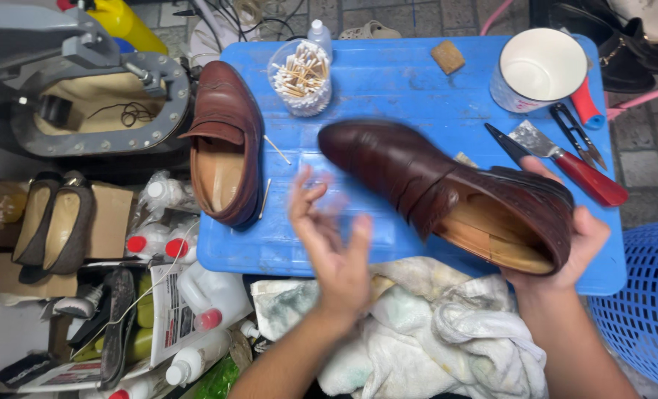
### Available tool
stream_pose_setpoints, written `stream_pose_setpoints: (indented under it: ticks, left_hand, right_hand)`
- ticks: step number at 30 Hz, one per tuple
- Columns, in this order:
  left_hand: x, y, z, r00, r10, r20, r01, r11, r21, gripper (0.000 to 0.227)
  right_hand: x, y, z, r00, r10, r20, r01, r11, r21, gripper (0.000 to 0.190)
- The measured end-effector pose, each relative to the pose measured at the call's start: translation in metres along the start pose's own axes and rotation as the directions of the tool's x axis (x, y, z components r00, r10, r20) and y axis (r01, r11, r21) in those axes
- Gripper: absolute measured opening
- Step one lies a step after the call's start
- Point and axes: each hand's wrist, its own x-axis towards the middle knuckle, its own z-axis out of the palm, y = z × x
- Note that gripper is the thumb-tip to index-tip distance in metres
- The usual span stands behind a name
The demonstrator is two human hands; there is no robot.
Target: The person cleans the interior and exterior of a brown leather loafer using a toothbrush and a cloth. They scrub the inside sole, wipe the interior, and then brush the exterior leather surface before wiping it down.
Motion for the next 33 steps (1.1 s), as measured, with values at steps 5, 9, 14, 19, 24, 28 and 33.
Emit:
stream_pose_setpoints:
  ticks: [5,9,14,19,24,28,33]
  left_hand:
    - [-0.058,0.004,0.004,0.597,-0.424,0.681,0.757,0.580,-0.302,0.071]
    - [-0.066,0.019,-0.003,0.657,-0.457,0.599,0.732,0.577,-0.362,0.061]
    - [-0.056,0.047,-0.062,0.646,-0.596,0.477,0.756,0.411,-0.509,0.053]
    - [-0.017,0.085,-0.176,0.837,-0.529,0.143,0.545,0.777,-0.315,0.045]
    - [0.025,0.115,-0.279,0.865,-0.440,-0.242,0.438,0.897,-0.065,0.070]
    - [0.074,0.084,-0.356,0.765,-0.502,-0.403,0.579,0.810,0.091,0.066]
    - [0.149,0.001,-0.436,0.656,-0.524,-0.543,0.656,0.752,0.066,0.053]
  right_hand:
    - [-0.038,0.018,0.040,0.906,-0.298,0.299,0.404,0.821,-0.404,0.078]
    - [-0.030,0.019,0.054,0.682,-0.295,0.669,0.680,0.593,-0.431,0.074]
    - [-0.019,0.019,0.107,0.506,-0.029,0.862,0.786,0.426,-0.447,0.075]
    - [-0.007,0.024,0.144,0.485,0.198,0.852,0.722,0.459,-0.518,0.058]
    - [0.004,0.039,0.135,0.483,0.363,0.797,0.574,0.555,-0.602,0.042]
    - [0.009,0.054,0.112,0.515,0.447,0.732,0.450,0.586,-0.674,0.036]
    - [0.016,0.073,0.071,0.609,0.418,0.674,0.355,0.616,-0.703,0.033]
